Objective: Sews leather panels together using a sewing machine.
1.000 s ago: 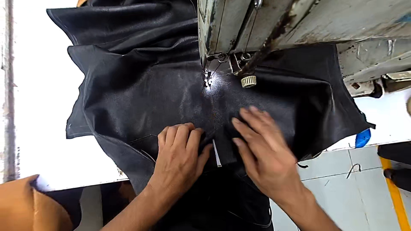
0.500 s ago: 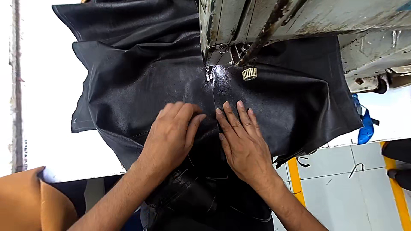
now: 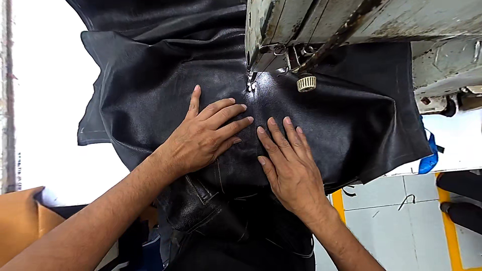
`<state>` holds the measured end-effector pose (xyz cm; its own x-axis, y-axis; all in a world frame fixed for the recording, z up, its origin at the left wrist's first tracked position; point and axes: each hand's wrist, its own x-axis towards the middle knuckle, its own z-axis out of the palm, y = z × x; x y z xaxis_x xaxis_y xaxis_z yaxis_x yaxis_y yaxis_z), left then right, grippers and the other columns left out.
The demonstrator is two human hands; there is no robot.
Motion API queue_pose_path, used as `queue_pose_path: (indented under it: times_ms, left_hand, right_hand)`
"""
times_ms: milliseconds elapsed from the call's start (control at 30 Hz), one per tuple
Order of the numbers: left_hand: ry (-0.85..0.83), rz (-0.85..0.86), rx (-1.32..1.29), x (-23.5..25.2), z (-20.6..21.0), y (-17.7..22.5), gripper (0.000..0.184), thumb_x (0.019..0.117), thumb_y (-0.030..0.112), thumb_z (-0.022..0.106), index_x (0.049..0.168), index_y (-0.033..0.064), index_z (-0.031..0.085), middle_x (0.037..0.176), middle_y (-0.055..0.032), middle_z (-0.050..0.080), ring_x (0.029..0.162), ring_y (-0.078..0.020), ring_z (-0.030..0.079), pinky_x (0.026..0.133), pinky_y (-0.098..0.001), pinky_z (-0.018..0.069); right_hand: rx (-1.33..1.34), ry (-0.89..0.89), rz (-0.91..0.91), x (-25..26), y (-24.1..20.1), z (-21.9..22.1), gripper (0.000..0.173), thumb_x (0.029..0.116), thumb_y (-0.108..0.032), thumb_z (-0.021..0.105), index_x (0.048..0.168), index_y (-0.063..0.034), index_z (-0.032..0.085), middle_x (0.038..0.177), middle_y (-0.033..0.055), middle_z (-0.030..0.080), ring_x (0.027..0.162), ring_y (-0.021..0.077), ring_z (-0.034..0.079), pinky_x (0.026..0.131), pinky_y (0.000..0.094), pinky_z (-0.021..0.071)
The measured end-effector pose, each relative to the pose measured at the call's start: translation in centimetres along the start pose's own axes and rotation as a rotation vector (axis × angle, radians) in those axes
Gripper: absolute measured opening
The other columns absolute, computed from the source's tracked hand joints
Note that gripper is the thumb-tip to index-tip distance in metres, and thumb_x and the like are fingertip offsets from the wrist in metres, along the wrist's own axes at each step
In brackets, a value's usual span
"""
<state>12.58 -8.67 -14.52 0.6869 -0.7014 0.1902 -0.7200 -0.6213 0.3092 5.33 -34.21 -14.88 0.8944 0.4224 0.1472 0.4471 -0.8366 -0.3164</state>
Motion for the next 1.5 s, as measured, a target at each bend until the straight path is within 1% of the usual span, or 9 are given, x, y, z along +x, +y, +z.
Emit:
queue_pose_path:
  times_ms: [167, 233, 300, 333, 467, 767, 1367, 1433, 1500]
  left_hand:
    - [-0.04, 0.016, 0.046, 0.5, -0.3, -0.4, 0.047, 0.1077, 0.047, 0.036, 0.148, 0.0331, 0.057, 0.157, 0.0041, 0.05, 0.151, -0.0301, 0.038, 0.111, -0.0856, 0.0085]
    - [-0.05, 0.01, 0.049, 0.4, -0.3, -0.5, 0.049, 0.1068, 0.049, 0.036, 0.149, 0.0339, 0.055, 0.157, 0.0047, 0.05, 0.151, -0.0306, 0.038, 0.109, -0.0872, 0.0076]
    - [-0.056, 0.003, 0.049, 0.4, -0.4, -0.5, 0.049, 0.1054, 0.05, 0.037, 0.149, 0.0351, 0.055, 0.157, 0.0034, 0.049, 0.152, -0.0321, 0.035, 0.109, -0.0872, 0.0065]
    - [-0.063, 0.002, 0.048, 0.5, -0.4, -0.5, 0.049, 0.1048, 0.05, 0.038, 0.149, 0.0357, 0.055, 0.159, 0.0021, 0.048, 0.153, -0.0327, 0.034, 0.11, -0.087, 0.0059]
    - [-0.068, -0.001, 0.061, 0.7, -0.5, -0.5, 0.05, 0.1038, 0.051, 0.039, 0.148, 0.0363, 0.056, 0.16, 0.0012, 0.047, 0.152, -0.0329, 0.034, 0.11, -0.0867, 0.0069]
    - [-0.072, -0.015, 0.069, 1.7, -0.6, -1.7, 0.049, 0.1045, 0.05, 0.038, 0.149, 0.0362, 0.055, 0.161, 0.0024, 0.045, 0.154, -0.0319, 0.032, 0.111, -0.0859, 0.0074]
    - [-0.034, 0.05, 0.066, 4.1, -1.3, -5.6, 0.045, 0.1063, 0.052, 0.036, 0.143, 0.0421, 0.059, 0.155, 0.0012, 0.052, 0.15, -0.0349, 0.038, 0.108, -0.0872, 0.0076]
    - [-0.134, -0.005, 0.061, 3.8, -2.9, -3.7, 0.049, 0.1061, 0.055, 0.034, 0.146, 0.0399, 0.057, 0.159, -0.002, 0.047, 0.151, -0.0376, 0.035, 0.108, -0.0882, 0.0081]
    - [-0.223, -0.037, 0.0, 1.9, -5.3, 1.2, 0.056, 0.1003, 0.058, 0.045, 0.144, 0.0264, 0.061, 0.158, -0.0081, 0.048, 0.15, -0.0392, 0.036, 0.113, -0.084, 0.013]
  right_hand:
    - [0.08, 0.388, 0.109, -1.8, 0.6, -5.2, 0.037, 0.097, -0.023, 0.07, 0.131, -0.0087, 0.07, 0.145, 0.0141, 0.06, 0.141, 0.0309, 0.051, 0.118, 0.0521, 0.0412]
    - [-0.069, 0.513, 0.355, -3.3, 2.5, -8.6, 0.059, 0.0927, -0.032, 0.075, 0.139, -0.0011, 0.057, 0.142, 0.0234, 0.056, 0.135, 0.0371, 0.051, 0.11, 0.0531, 0.0423]
    - [-0.082, 0.35, 0.644, -3.4, 4.5, -10.1, 0.09, 0.0918, -0.051, 0.071, 0.155, 0.0, 0.033, 0.147, 0.0296, 0.047, 0.131, 0.0451, 0.05, 0.104, 0.0604, 0.0432]
    - [-0.067, 0.285, 0.726, -3.0, 5.3, -10.0, 0.091, 0.0897, -0.056, 0.072, 0.154, -0.0022, 0.035, 0.136, 0.0289, 0.056, 0.117, 0.0466, 0.059, 0.093, 0.0647, 0.0474]
    - [-0.017, 0.295, 0.71, -1.1, 6.8, -9.2, 0.051, 0.0924, -0.034, 0.075, 0.135, -0.0081, 0.06, 0.1, 0.0199, 0.071, 0.081, 0.0334, 0.068, 0.07, 0.0577, 0.0506]
    - [0.059, 0.391, 0.64, 0.9, 8.3, -10.0, 0.051, 0.0917, -0.032, 0.076, 0.135, -0.012, 0.058, 0.103, 0.0079, 0.07, 0.082, 0.0098, 0.066, 0.074, 0.0325, 0.0536]
    - [0.06, 0.386, 0.619, 4.1, 8.8, -11.3, 0.055, 0.089, -0.034, 0.078, 0.136, -0.0164, 0.056, 0.098, 0.0054, 0.069, 0.077, 0.0118, 0.066, 0.069, 0.034, 0.0539]
    - [-0.05, 0.381, 0.609, 3.4, 7.5, -11.4, 0.066, 0.0896, -0.038, 0.077, 0.143, -0.0115, 0.051, 0.118, 0.0147, 0.068, 0.1, 0.025, 0.068, 0.085, 0.0464, 0.0545]
    - [-0.147, 0.384, 0.499, 1.4, 5.6, -11.3, 0.081, 0.0921, -0.044, 0.073, 0.155, -0.0046, 0.04, 0.152, 0.0254, 0.046, 0.138, 0.0403, 0.047, 0.113, 0.0569, 0.0391]
